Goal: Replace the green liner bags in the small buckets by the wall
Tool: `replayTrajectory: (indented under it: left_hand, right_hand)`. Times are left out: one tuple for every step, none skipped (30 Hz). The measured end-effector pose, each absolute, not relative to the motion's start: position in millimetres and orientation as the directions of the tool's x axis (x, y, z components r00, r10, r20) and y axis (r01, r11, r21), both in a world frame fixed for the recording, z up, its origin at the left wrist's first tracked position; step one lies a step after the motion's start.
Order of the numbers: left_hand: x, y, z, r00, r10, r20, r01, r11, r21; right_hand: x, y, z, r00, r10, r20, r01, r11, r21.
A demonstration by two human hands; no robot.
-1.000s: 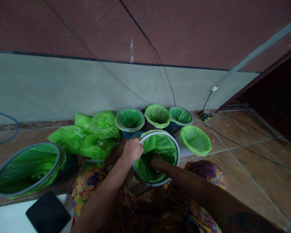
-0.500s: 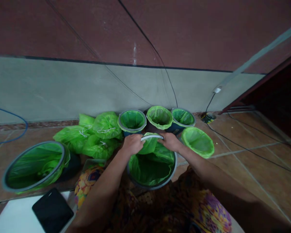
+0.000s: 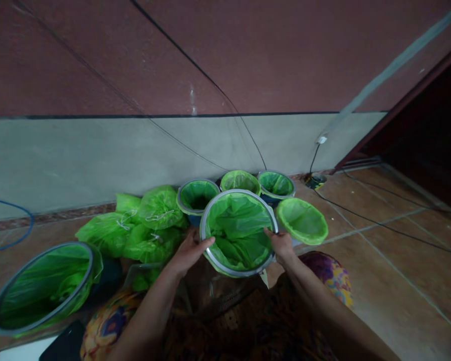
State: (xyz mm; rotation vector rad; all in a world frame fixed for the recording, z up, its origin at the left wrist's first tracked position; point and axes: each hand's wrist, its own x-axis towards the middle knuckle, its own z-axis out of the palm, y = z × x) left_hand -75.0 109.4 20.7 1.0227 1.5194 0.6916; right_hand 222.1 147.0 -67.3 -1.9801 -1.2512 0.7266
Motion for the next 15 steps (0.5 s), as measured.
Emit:
replayTrajectory:
  left_hand:
    - [-66.7,102.9,16.5,0.027,0.851,-0.524,0.149,0.515,0.844]
    - [-59.3,97.9,11.9,0.037,0.826,-0.562,0.075,0.559,0.826]
    - [-53.2,94.5,7.1,0.038,0.813,-0.581,0.010,0.581,0.814]
    - [-48.8,92.7,2.3,0.027,0.811,-0.584,-0.040,0.585,0.810]
    - [-45.9,92.5,-2.6,0.006,0.817,-0.577,-0.077,0.576,0.814]
    - [-44.4,93.3,-7.2,-0.017,0.825,-0.566,-0.099,0.562,0.822]
    - [-43.9,94.9,-11.6,-0.037,0.831,-0.554,-0.106,0.548,0.830]
    - [-43.8,96.8,-15.7,-0.056,0.837,-0.544,-0.099,0.537,0.838]
    - [-43.7,98.5,-19.3,-0.068,0.844,-0.531,-0.079,0.526,0.846]
    - [-43.2,99.9,-22.4,-0.075,0.854,-0.515,-0.051,0.513,0.857]
    - [-42.3,100.7,-25.0,-0.077,0.865,-0.495,-0.018,0.496,0.868]
    - [-40.7,101.0,-27.1,-0.074,0.878,-0.472,0.014,0.475,0.880]
    - [-38.7,100.9,-28.4,-0.070,0.891,-0.448,0.045,0.452,0.891]
    - [-36.5,100.5,-29.0,-0.068,0.903,-0.425,0.074,0.429,0.900]
    - [-34.2,100.1,-29.0,-0.065,0.913,-0.403,0.097,0.408,0.908]
  right_hand:
    - [219.4,144.1,-68.0,0.417,0.901,-0.121,0.494,-0.337,-0.801]
    - [217.0,142.0,-66.5,0.436,0.888,-0.144,0.457,-0.356,-0.815]
    - [215.3,140.7,-62.5,0.436,0.884,-0.167,0.435,-0.370,-0.821]
    - [214.6,140.1,-55.8,0.422,0.888,-0.182,0.437,-0.375,-0.818]
    - [214.8,139.9,-46.6,0.400,0.899,-0.180,0.466,-0.368,-0.805]
    - [215.5,139.7,-35.1,0.387,0.910,-0.148,0.516,-0.347,-0.783]
    - [216.0,139.2,-21.9,0.377,0.923,-0.081,0.584,-0.305,-0.752]
    - [215.5,138.1,-7.9,0.371,0.928,0.031,0.661,-0.240,-0.711]
    - [212.9,136.2,5.6,0.369,0.912,0.180,0.727,-0.163,-0.668]
    - [207.7,133.7,17.6,0.315,0.901,0.298,0.775,-0.063,-0.629]
    - [199.6,130.7,26.9,0.221,0.909,0.354,0.791,0.045,-0.611]
    - [188.7,127.8,32.6,0.099,0.938,0.333,0.776,0.136,-0.616]
    - [175.6,125.5,34.5,-0.043,0.970,0.239,0.761,0.187,-0.621]
    - [161.4,124.2,32.6,-0.160,0.982,0.102,0.772,0.189,-0.607]
    - [147.2,124.3,27.5,-0.222,0.974,-0.041,0.814,0.162,-0.558]
